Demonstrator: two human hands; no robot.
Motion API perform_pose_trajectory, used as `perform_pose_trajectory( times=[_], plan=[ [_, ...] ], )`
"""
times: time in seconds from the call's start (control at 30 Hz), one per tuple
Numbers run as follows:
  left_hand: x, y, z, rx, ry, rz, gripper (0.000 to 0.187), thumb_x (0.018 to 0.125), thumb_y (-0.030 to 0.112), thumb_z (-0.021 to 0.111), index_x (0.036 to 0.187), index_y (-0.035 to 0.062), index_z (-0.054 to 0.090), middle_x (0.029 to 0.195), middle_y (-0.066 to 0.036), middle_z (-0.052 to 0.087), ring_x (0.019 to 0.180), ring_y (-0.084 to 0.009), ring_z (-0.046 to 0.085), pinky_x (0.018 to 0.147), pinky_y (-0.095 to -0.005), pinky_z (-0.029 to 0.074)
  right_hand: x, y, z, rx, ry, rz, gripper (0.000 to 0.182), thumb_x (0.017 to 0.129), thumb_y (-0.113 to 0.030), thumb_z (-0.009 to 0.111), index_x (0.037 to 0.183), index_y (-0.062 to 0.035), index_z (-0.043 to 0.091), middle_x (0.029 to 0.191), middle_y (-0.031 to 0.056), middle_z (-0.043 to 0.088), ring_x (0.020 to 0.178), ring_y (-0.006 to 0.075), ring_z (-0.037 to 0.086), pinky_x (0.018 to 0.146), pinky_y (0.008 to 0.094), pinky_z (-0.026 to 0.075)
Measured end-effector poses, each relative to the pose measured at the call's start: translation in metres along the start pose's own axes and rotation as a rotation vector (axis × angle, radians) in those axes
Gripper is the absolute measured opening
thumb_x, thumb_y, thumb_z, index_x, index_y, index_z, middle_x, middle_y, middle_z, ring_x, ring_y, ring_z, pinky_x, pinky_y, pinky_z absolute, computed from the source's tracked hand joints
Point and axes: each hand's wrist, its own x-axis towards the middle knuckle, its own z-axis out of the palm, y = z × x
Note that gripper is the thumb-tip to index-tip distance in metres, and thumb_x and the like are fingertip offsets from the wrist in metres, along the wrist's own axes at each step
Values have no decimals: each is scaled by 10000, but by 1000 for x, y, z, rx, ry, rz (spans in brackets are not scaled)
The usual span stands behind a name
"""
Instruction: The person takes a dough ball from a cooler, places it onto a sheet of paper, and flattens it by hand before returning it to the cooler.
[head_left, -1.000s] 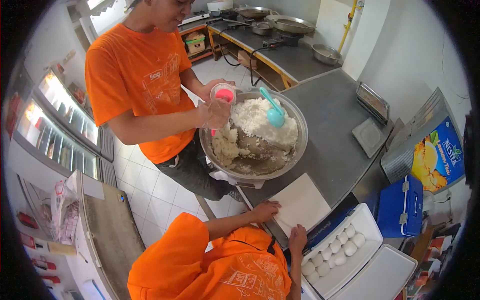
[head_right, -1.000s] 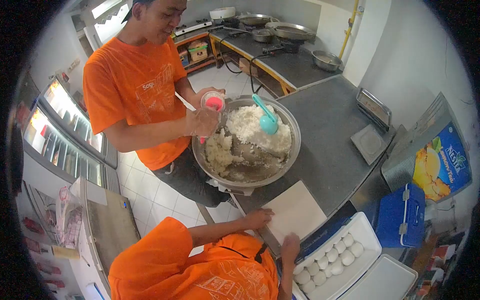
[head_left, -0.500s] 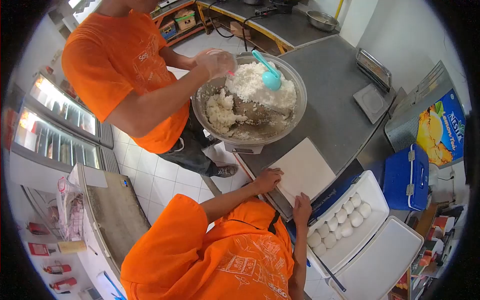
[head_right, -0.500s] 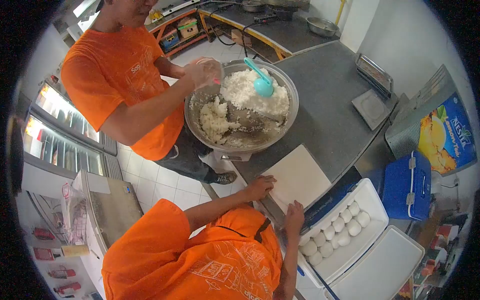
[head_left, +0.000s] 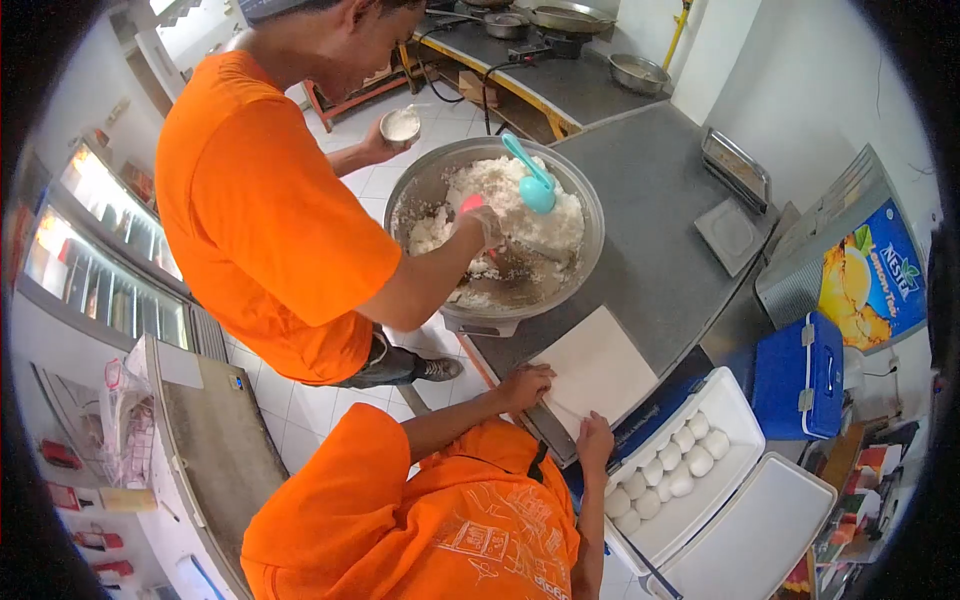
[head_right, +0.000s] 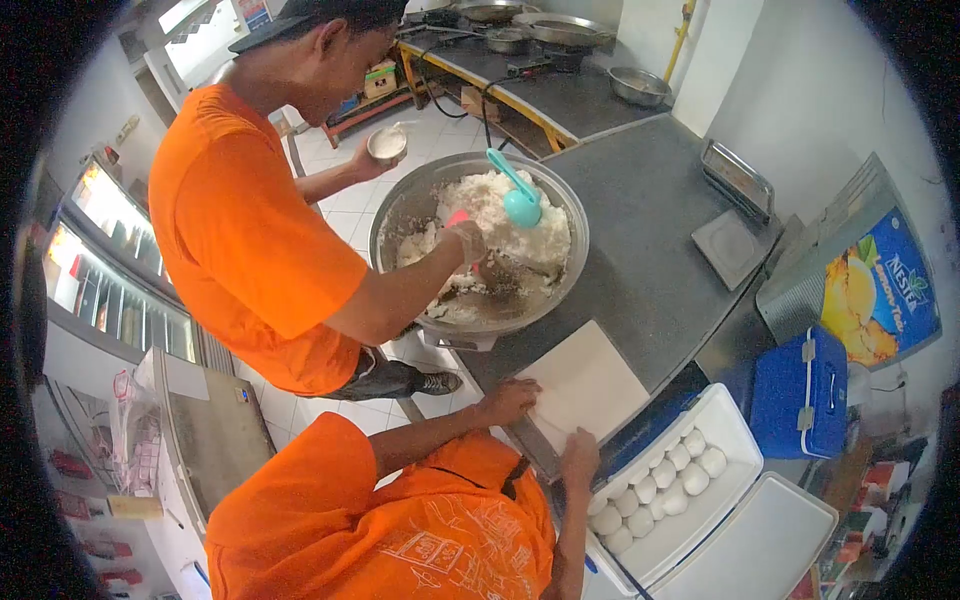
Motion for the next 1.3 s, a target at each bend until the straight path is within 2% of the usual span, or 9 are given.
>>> perform_pose_trajectory(
  times=[0.3, 0.37, 0.47, 0.7, 1.03, 1.13, 1.2, 1.23, 1.3],
  plan=[
    [-6, -28, 28, -88, 125, 115, 159, 790, 78, 610, 912, 3, 679, 1183, -188, 659, 1143, -372, 598, 975, -464, 488, -15, 10, 14, 43, 18, 6, 250, 932, -160, 572, 1102, 0, 661, 1101, 207, 664, 1024, 389, 627, 868, 469, 513],
    [-7, -30, 18, -46, 20, 106, 215, 773, 88, 625, 956, -7, 685, 1073, -209, 665, 1027, -386, 624, 904, -469, 512, -20, 11, 21, -6, -184, 164, 184, 895, -141, 555, 956, -9, 669, 1049, 218, 656, 1025, 398, 611, 873, 491, 499],
    [3, -30, 16, -245, 70, 307, 277, 725, 64, 671, 985, -28, 694, 1138, -233, 671, 1007, -435, 624, 931, -484, 493, -18, 25, 77, 83, 68, 129, 180, 821, -125, 578, 899, 17, 656, 1082, 251, 620, 1032, 399, 592, 915, 472, 472],
    [10, -23, 0, 265, -373, 176, 366, 989, 284, 479, 1227, 44, 619, 1427, -195, 485, 1284, -427, 455, 1045, -558, 398, 7, -7, 31, -41, -54, 235, 136, 713, -54, 692, 823, 8, 643, 899, 196, 653, 894, 346, 667, 743, 430, 560],
    [30, 8, -14, 352, 223, 658, 465, 1033, 473, 446, 1192, 79, 637, 1325, -177, 567, 1277, -380, 492, 1059, -539, 368, 3, -6, 23, 24, -12, 280, 121, 693, -68, 705, 775, -42, 621, 858, 140, 615, 868, 310, 655, 730, 424, 550],
    [23, 69, -60, 120, -457, 77, 433, 1042, 434, 446, 1141, 65, 650, 1279, -175, 587, 1238, -367, 513, 950, -519, 460, 12, 5, 35, -66, 22, 267, 127, 690, -88, 711, 768, -44, 622, 875, 143, 620, 882, 309, 654, 723, 418, 550],
    [9, 19, -10, 102, 249, 399, 339, 1036, 341, 492, 1072, 49, 660, 1148, -164, 648, 1089, -363, 586, 807, -469, 520, 13, 3, 38, -64, -54, 254, 132, 692, -102, 714, 768, -45, 622, 881, 141, 621, 892, 311, 644, 743, 414, 546],
    [18, -26, 2, 110, 260, 391, 339, 1036, 341, 492, 1072, 49, 660, 1148, -164, 648, 1089, -363, 586, 807, -469, 520, 11, 5, 45, -59, -39, 245, 182, 695, -114, 724, 822, -34, 622, 904, 143, 627, 916, 317, 637, 786, 410, 541],
    [45, -93, 10, -116, -726, -61, 292, 1009, 276, 546, 989, 15, 675, 1030, -191, 669, 932, -377, 615, 733, -436, 530, 7, -2, 43, -45, -24, 218, 211, 698, -113, 726, 855, -26, 617, 918, 147, 630, 928, 320, 636, 802, 410, 538]
  ],
)
